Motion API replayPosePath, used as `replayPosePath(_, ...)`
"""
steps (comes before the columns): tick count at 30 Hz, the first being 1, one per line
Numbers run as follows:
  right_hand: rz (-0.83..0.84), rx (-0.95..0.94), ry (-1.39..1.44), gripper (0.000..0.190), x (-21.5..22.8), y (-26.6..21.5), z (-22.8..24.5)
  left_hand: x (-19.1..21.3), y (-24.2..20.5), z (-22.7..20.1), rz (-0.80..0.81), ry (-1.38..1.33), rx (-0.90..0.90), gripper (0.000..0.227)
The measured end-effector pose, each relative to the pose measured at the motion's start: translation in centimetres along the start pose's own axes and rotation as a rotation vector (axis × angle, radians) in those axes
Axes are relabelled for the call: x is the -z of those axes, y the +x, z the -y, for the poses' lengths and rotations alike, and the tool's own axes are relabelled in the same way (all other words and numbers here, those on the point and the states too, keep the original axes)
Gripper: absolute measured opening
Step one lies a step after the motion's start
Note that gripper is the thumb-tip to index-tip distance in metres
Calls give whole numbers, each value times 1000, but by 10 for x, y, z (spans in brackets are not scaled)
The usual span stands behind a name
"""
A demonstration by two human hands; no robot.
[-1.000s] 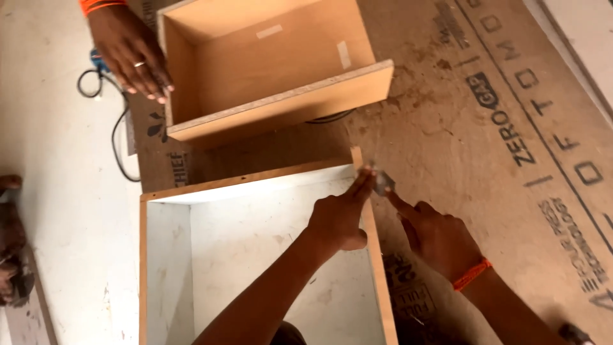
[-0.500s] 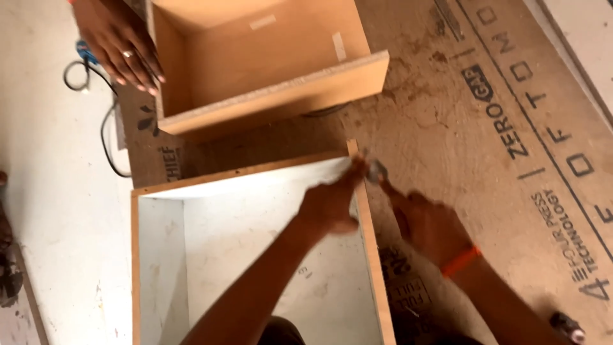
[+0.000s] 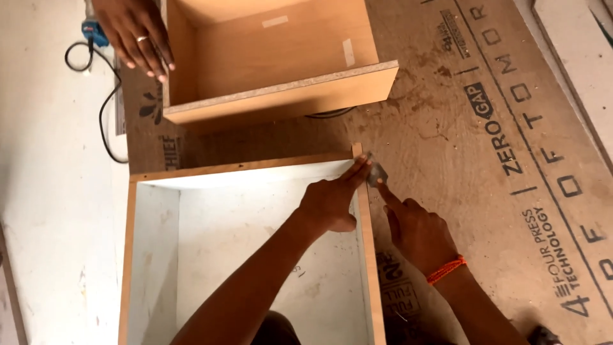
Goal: Assembling and finishing wooden drawer components using hand tools.
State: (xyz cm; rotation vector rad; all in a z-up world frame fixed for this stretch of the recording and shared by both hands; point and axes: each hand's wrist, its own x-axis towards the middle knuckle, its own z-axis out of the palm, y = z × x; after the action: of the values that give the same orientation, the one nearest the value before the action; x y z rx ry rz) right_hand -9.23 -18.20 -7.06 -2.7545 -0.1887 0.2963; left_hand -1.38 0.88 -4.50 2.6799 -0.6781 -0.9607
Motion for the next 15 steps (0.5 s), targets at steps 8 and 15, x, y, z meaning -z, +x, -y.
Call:
replayPosePath(8,-35,30,21,56,-7,4,-8,9,-4,-6,-70,6,2,125)
replayPosePath(15,-36,60,20,59,0,14,-16,1,3,-13,-92,0,26,131)
